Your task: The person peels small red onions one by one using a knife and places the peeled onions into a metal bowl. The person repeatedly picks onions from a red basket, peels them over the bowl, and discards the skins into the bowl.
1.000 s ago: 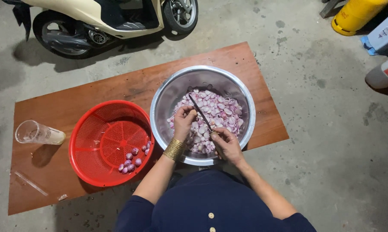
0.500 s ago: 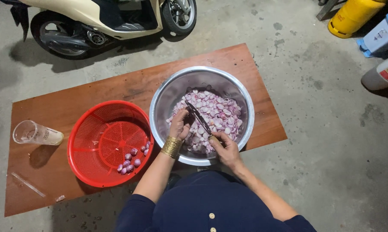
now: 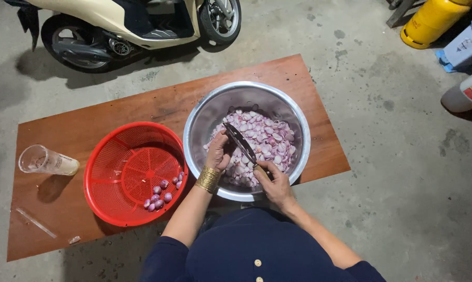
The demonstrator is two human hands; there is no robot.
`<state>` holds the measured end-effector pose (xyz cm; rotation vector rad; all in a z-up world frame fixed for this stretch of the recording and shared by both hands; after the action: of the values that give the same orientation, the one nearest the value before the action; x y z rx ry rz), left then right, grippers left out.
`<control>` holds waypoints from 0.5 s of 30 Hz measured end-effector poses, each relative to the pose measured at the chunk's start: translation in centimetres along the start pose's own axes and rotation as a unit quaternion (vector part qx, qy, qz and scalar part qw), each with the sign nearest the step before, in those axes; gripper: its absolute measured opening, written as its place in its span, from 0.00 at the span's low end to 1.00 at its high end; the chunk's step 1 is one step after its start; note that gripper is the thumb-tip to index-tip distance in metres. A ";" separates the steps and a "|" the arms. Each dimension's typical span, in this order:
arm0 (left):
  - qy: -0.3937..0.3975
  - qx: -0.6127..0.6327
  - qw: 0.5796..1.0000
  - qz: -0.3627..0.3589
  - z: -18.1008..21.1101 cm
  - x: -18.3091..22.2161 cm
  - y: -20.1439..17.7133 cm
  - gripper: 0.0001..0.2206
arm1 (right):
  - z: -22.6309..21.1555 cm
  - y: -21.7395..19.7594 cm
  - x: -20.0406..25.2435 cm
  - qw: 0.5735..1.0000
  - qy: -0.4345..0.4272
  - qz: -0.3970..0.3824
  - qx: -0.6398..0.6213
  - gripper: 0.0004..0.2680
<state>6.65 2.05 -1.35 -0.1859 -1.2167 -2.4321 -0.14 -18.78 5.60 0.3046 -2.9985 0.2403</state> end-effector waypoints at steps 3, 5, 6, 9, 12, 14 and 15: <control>0.008 -0.023 1.000 -0.012 0.7 1.0 1.1 0.08 | 1.1 -0.2 -0.7 1.000 0.000 -0.001 0.011 0.12; 0.022 -0.067 0.997 -0.026 -0.4 0.4 0.3 0.09 | 2.2 -0.7 -1.5 1.000 -0.007 0.020 0.007 0.12; 0.021 -0.068 0.997 -0.026 -0.7 0.4 0.3 0.09 | 2.3 -0.7 -1.5 1.000 -0.006 0.021 0.007 0.12; 0.047 -0.125 0.991 -0.023 -1.8 0.5 -0.3 0.08 | 3.0 -1.1 -2.0 1.000 -0.004 0.028 0.011 0.12; 0.054 -0.169 0.984 -0.022 -2.7 0.9 -1.4 0.06 | 4.2 -1.2 -2.6 0.999 0.004 0.039 0.037 0.12; 0.089 -0.228 0.967 0.070 -1.0 1.9 -1.9 0.07 | 4.5 -1.4 -2.7 0.999 0.011 0.040 0.023 0.12; 0.089 -0.227 0.967 0.069 -0.6 1.9 -1.9 0.07 | 4.8 -1.5 -2.9 0.999 0.011 0.040 0.023 0.12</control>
<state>4.22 2.02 -2.53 -0.1721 -0.5392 -2.5029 2.49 -20.50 0.73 0.1843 -2.9908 0.3196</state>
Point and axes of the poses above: each hand's wrist, its own x-axis away from the middle knuckle, its own y-axis out of the palm, z = x × y, the point moved 8 cm from there along -x, towards the middle knuckle, and after that the axes turned 5 degrees about y, right-handed, at the moved point
